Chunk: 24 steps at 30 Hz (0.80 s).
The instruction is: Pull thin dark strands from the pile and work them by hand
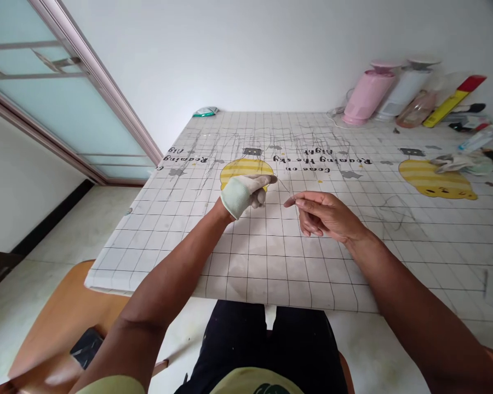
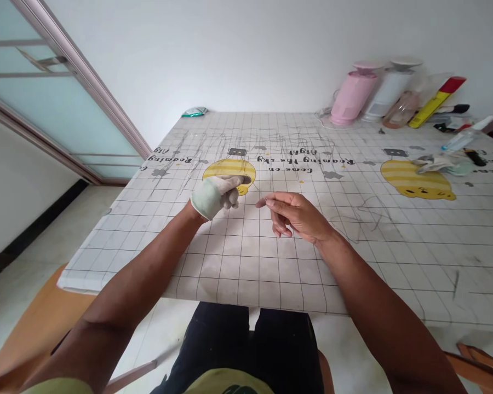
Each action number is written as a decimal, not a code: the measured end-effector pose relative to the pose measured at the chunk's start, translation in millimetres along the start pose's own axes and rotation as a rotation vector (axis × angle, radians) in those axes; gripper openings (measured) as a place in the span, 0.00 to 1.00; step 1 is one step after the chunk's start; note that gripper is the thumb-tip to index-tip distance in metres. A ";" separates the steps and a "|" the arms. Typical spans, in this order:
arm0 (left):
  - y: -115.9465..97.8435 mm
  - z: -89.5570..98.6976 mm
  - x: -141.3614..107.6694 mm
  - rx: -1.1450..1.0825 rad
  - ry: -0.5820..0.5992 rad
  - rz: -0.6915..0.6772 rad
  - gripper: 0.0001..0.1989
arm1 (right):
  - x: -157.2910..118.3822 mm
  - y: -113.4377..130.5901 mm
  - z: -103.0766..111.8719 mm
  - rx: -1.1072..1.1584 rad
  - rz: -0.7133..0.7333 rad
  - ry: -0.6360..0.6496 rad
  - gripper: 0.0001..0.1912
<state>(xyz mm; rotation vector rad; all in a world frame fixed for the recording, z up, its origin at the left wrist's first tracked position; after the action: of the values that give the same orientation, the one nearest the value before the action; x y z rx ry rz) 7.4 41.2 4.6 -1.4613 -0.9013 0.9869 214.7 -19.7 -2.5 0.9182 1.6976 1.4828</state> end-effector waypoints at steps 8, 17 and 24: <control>0.3 -3.7 -2.4 -0.081 0.022 0.036 0.13 | 0.0 0.1 8.6 -0.286 0.021 0.006 0.21; 9.6 -27.6 -7.8 0.229 0.225 0.151 0.14 | 1.9 10.2 4.3 -0.420 0.166 -0.107 0.22; 5.8 -22.6 -5.5 0.248 0.203 0.162 0.12 | 0.7 9.6 8.8 -0.374 0.231 -0.246 0.18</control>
<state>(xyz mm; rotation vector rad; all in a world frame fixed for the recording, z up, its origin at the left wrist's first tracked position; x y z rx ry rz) 26.5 27.3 0.5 -1.4075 -0.5010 1.0091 222.6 -13.8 6.1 1.0620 1.1185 1.6857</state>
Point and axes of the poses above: each hand's wrist, its own x-axis towards the middle knuckle, its own z-axis out of the back of the hand, y = z × x, the point moved 5 cm from there along x, towards the middle knuckle
